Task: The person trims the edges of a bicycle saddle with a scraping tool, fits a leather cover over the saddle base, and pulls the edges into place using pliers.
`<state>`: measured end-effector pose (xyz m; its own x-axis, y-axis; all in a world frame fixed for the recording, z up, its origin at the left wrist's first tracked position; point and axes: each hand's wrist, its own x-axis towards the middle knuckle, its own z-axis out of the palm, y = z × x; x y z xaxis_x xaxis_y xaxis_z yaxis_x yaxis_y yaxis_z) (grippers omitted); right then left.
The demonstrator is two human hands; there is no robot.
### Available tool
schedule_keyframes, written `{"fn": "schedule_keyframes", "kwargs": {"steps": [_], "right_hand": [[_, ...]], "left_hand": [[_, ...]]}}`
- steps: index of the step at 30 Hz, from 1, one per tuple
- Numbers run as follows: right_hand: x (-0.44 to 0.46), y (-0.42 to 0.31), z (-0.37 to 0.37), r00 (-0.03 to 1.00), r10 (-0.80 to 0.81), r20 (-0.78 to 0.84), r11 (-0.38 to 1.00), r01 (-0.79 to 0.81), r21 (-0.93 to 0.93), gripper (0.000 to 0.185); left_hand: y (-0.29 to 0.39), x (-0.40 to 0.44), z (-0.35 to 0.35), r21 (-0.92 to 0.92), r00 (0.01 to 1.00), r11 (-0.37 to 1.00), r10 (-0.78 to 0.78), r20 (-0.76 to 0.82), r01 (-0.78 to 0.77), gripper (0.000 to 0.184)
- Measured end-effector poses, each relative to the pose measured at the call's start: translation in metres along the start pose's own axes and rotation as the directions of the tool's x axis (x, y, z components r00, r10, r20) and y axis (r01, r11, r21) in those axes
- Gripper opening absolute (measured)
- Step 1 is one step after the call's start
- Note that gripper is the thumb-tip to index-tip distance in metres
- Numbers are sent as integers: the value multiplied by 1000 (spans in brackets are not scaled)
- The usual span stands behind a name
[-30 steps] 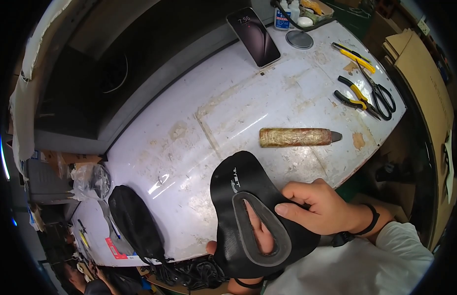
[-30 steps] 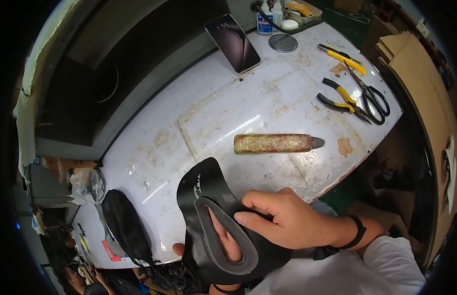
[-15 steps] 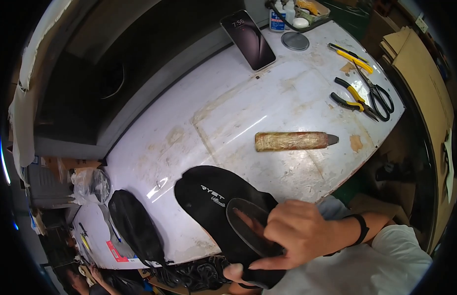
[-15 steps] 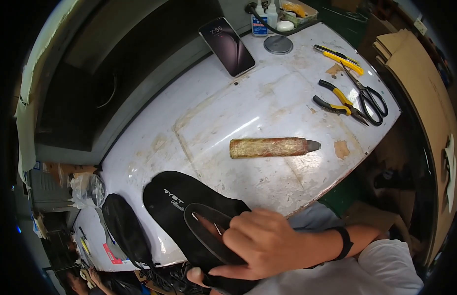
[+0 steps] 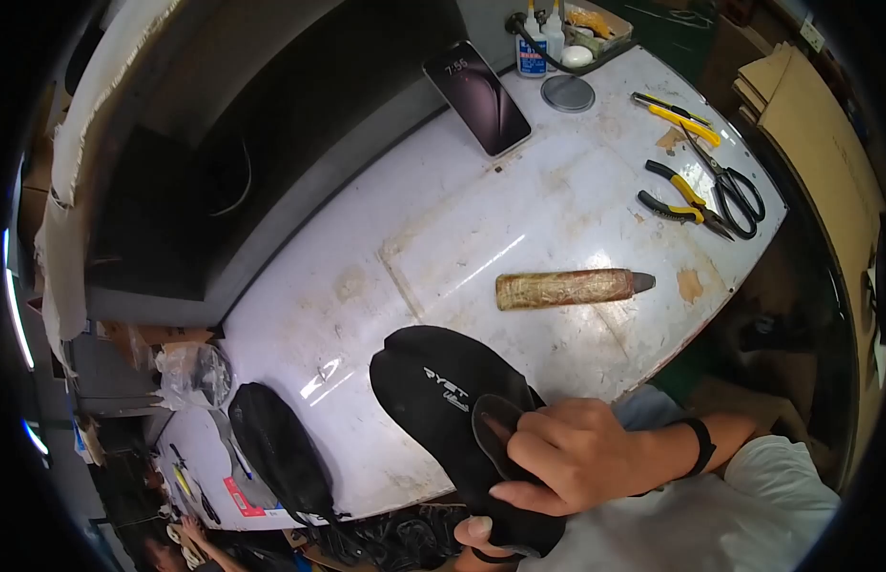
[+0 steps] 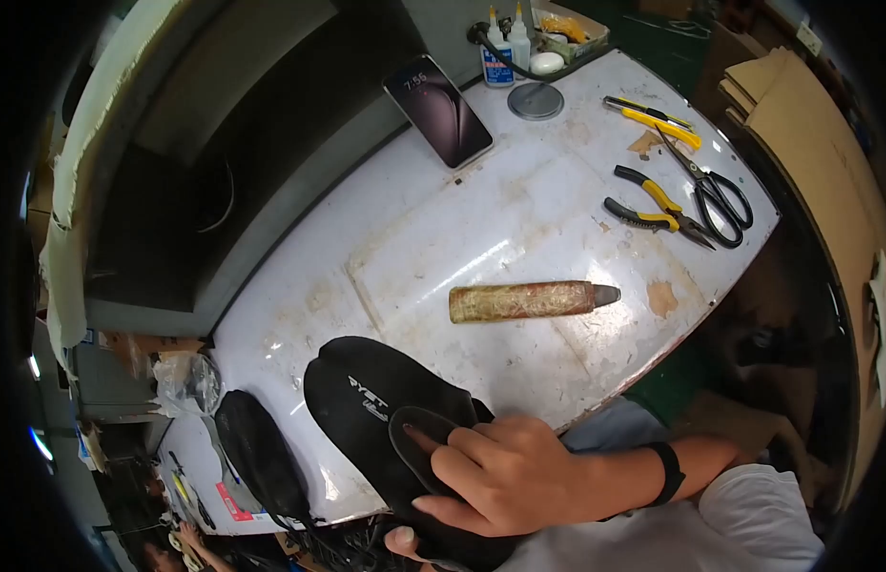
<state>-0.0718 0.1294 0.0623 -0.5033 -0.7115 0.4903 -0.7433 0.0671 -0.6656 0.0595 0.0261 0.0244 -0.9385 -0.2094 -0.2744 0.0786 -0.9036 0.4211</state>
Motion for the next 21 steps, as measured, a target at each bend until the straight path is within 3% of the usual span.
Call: {"fn": "schedule_keyframes", "kwargs": {"steps": [7,10,12,15,19,21], "right_hand": [[-2,4,-5,999,-45,-5,999,45,5,20],[-4,5,-7,1000,-10,-9,994,11,111,21],[-4,3,-14,995,65,70,958,-82,276,20],[-6,-3,-17,979,138,152,914,-185,360,21],[-1,-5,-19,959,185,215,882,-259,395,21],[-1,-2,-16,937,221,269,874,-313,373,19]], "left_hand": [[10,2,-12,-139,976,990,-8,217,39,119],[36,23,-14,-197,954,978,0,300,62,117],[63,46,-8,-242,937,967,5,349,84,116],[89,73,-3,-324,909,937,18,416,129,115],[3,17,-31,-453,880,874,66,470,177,112],[12,23,-33,-500,859,843,97,503,198,111]]}}
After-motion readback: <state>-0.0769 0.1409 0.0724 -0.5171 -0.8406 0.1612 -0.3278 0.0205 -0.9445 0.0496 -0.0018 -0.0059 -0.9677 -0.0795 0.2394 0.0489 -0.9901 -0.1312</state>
